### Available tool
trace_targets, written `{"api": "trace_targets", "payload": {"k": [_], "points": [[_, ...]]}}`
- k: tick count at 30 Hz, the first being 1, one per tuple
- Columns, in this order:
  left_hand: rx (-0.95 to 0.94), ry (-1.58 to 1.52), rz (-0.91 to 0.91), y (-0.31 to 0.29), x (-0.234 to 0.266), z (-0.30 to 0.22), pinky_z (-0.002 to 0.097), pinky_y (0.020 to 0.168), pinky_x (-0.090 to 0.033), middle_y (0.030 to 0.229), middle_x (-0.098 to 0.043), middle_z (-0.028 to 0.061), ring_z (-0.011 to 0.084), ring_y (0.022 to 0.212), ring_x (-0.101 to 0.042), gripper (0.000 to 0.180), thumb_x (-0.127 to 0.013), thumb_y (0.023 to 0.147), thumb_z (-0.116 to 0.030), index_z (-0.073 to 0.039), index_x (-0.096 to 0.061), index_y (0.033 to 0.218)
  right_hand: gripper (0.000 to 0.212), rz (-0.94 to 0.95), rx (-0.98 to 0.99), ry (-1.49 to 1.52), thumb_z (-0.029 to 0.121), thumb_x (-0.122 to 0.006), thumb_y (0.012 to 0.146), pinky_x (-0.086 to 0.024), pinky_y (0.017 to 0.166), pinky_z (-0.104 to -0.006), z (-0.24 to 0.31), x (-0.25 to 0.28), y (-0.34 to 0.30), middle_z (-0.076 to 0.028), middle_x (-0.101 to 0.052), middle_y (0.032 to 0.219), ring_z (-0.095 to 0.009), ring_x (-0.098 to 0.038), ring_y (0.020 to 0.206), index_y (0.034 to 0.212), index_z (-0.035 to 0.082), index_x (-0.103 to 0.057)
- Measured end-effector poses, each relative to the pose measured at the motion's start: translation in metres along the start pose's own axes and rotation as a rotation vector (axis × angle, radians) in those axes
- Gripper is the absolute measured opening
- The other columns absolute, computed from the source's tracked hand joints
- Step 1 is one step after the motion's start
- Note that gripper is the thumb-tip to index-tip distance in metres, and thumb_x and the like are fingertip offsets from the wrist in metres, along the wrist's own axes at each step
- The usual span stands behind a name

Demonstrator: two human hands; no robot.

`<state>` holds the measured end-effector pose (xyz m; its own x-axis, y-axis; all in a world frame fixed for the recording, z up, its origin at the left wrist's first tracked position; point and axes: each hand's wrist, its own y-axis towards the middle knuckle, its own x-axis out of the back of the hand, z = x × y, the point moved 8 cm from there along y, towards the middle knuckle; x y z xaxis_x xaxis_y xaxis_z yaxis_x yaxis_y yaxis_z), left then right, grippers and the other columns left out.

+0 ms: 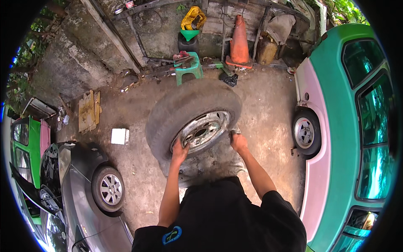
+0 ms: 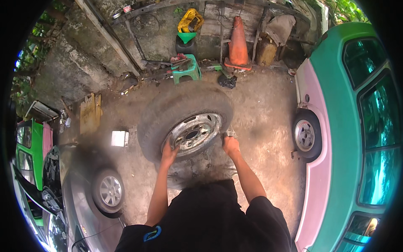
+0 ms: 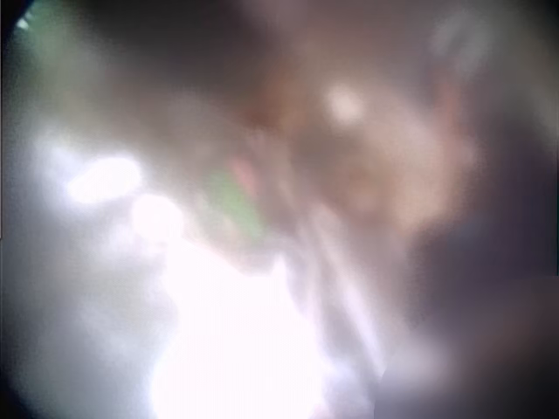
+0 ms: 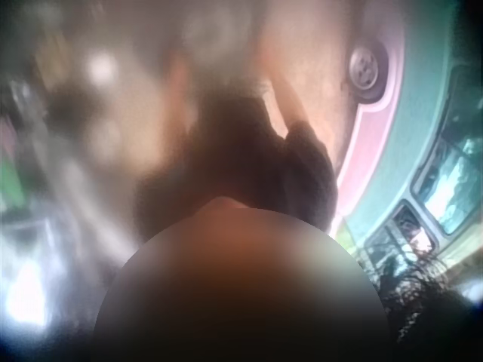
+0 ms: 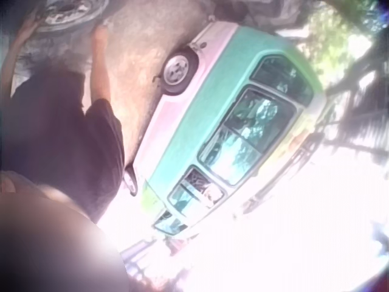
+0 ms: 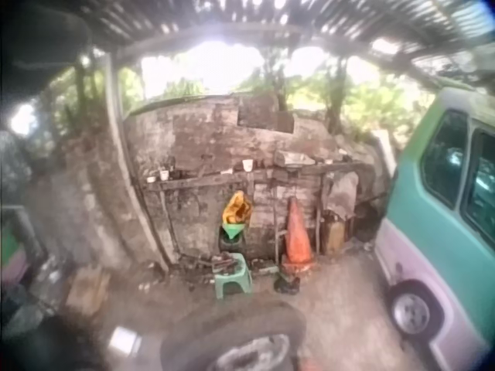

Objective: The person uses a tire iron to pry the tire bead off the rim, working around the circumference and flipping the tire to access both sides. The tire remains on the rim throughout the clip.

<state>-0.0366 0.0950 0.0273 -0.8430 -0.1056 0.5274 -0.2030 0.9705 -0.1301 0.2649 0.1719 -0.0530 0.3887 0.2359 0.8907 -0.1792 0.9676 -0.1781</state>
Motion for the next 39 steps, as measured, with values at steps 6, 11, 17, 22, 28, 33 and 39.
{"api": "trace_targets", "payload": {"k": [6, 11, 17, 22, 28, 33, 39], "points": [[-0.059, 0.041, -0.033, 0.003, 0.001, 0.001, 0.0433, 0.109, -0.034, 0.137, -0.047, 0.0289, 0.0419, 0.130, -0.043, 0.067, -0.066, 0.086, -0.021, 0.003, -0.036, 0.141, 0.029, -0.177, -0.013, 0.089, 0.031, -0.051, 0.095, -0.053, 0.075, -0.0520, -0.002, 0.005, -0.006, -0.026, -0.067, 0.094, -0.044, -0.065, 0.084, 0.113, 0.010, -0.060], [-0.085, 0.049, -0.030, 0.005, 0.000, 0.003, 0.0432, 0.110, -0.033, 0.139, -0.045, 0.0294, 0.0428, 0.132, -0.041, 0.069, -0.066, 0.086, -0.020, 0.004, -0.035, 0.142, 0.032, -0.165, -0.013, 0.127, 0.029, -0.051, 0.096, -0.051, 0.073, -0.0542, -0.002, 0.008, -0.017, -0.028, -0.066, 0.094, -0.045, -0.065, 0.083, 0.115, 0.005, -0.059], [-0.021, 0.034, -0.009, 0.007, -0.004, 0.015, 0.0429, 0.111, -0.032, 0.139, -0.045, 0.0291, 0.0417, 0.132, -0.041, 0.071, -0.067, 0.086, -0.021, 0.004, -0.033, 0.143, 0.029, 0.045, -0.251, -0.085, 0.029, -0.049, 0.097, -0.052, 0.071, -0.0524, -0.023, 0.010, -0.032, -0.026, -0.066, 0.094, -0.046, -0.065, 0.083, 0.114, 0.008, -0.059], [-0.064, 0.038, -0.018, 0.008, -0.001, 0.008, 0.0426, 0.110, -0.032, 0.139, -0.045, 0.0282, 0.0405, 0.132, -0.041, 0.070, -0.066, 0.087, -0.020, 0.002, -0.032, 0.144, 0.030, -0.342, -0.008, 0.277, 0.030, -0.048, 0.098, -0.051, 0.073, -0.0526, -0.002, 0.039, -0.035, -0.028, -0.065, 0.096, -0.046, -0.063, 0.088, 0.113, 0.006, -0.059], [-0.035, -0.012, 0.027, 0.009, 0.003, -0.001, 0.0413, 0.110, -0.032, 0.139, -0.046, 0.0278, 0.0403, 0.132, -0.041, 0.070, -0.066, 0.087, -0.016, 0.002, -0.031, 0.144, 0.026, 0.163, -0.140, -0.034, 0.024, -0.046, 0.098, -0.050, 0.075, -0.0534, 0.005, -0.016, -0.022, -0.032, -0.063, 0.095, -0.050, -0.062, 0.088, 0.109, 0.005, -0.061], [-0.008, 0.057, 0.011, 0.009, 0.002, 0.006, 0.0419, 0.112, -0.030, 0.141, -0.043, 0.0289, 0.0407, 0.134, -0.039, 0.071, -0.065, 0.087, -0.020, 0.002, -0.030, 0.145, 0.028, -0.317, -0.158, 0.359, 0.026, -0.044, 0.099, -0.049, 0.068, -0.0573, 0.005, 0.014, -0.019, -0.032, -0.063, 0.084, -0.051, -0.062, 0.081, 0.113, 0.004, -0.056], [-0.009, 0.006, 0.015, 0.011, 0.000, 0.009, 0.0431, 0.111, -0.031, 0.139, -0.045, 0.0284, 0.0411, 0.132, -0.041, 0.069, -0.065, 0.087, -0.020, 0.002, -0.032, 0.144, 0.030, 0.056, -0.128, 0.023, 0.026, -0.047, 0.097, -0.049, 0.068, -0.0580, 0.000, 0.001, -0.028, -0.032, -0.063, 0.081, -0.051, -0.062, 0.078, 0.120, 0.007, -0.053]]}}
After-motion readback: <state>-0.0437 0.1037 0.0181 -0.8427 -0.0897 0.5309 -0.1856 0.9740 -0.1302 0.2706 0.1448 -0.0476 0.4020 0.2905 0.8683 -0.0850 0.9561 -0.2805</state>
